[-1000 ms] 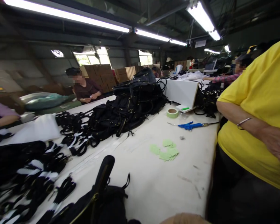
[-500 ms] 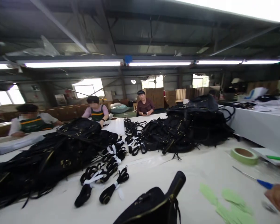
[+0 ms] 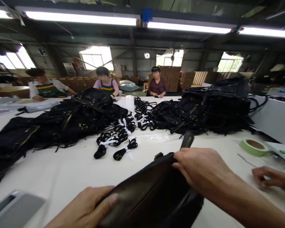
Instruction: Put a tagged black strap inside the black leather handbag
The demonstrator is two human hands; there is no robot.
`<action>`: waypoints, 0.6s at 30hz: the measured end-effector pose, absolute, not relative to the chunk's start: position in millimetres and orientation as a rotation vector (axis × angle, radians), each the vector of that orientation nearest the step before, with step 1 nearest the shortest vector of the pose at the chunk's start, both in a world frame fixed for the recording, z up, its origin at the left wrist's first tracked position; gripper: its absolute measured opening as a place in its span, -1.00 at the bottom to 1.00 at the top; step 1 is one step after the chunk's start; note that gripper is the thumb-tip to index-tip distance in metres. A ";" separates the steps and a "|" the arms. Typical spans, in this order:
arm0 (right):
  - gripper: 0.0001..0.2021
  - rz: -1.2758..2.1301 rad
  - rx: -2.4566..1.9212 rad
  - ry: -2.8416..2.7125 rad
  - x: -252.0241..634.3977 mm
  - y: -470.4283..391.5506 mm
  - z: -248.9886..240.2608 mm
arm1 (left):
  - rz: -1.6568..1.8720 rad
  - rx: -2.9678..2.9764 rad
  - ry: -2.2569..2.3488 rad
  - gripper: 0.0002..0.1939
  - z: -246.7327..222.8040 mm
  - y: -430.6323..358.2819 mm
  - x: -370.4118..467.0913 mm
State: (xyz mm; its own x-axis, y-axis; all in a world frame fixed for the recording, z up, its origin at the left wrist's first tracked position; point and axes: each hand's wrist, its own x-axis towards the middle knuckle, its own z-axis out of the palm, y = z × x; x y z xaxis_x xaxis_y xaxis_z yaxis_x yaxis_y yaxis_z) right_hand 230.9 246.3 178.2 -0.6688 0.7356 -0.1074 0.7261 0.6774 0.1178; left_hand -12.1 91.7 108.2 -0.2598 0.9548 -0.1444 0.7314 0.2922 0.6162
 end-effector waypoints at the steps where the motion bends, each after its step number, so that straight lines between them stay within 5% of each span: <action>1: -0.90 0.027 1.096 2.851 231.6 243.8 171.8 | 0.579 1.465 2.011 -0.52 109.1 99.1 -8.4; 6: -0.81 -0.303 0.515 3.123 214.5 226.5 107.5 | 0.532 1.394 1.867 -0.57 109.6 117.4 -5.0; 15: -0.71 -0.197 0.439 3.186 204.0 224.1 80.2 | 0.282 1.449 1.961 -0.64 115.0 116.1 -21.9; 18: -0.86 -0.172 0.482 3.199 212.1 230.7 72.3 | 0.189 1.499 2.018 -0.62 115.6 127.1 -23.1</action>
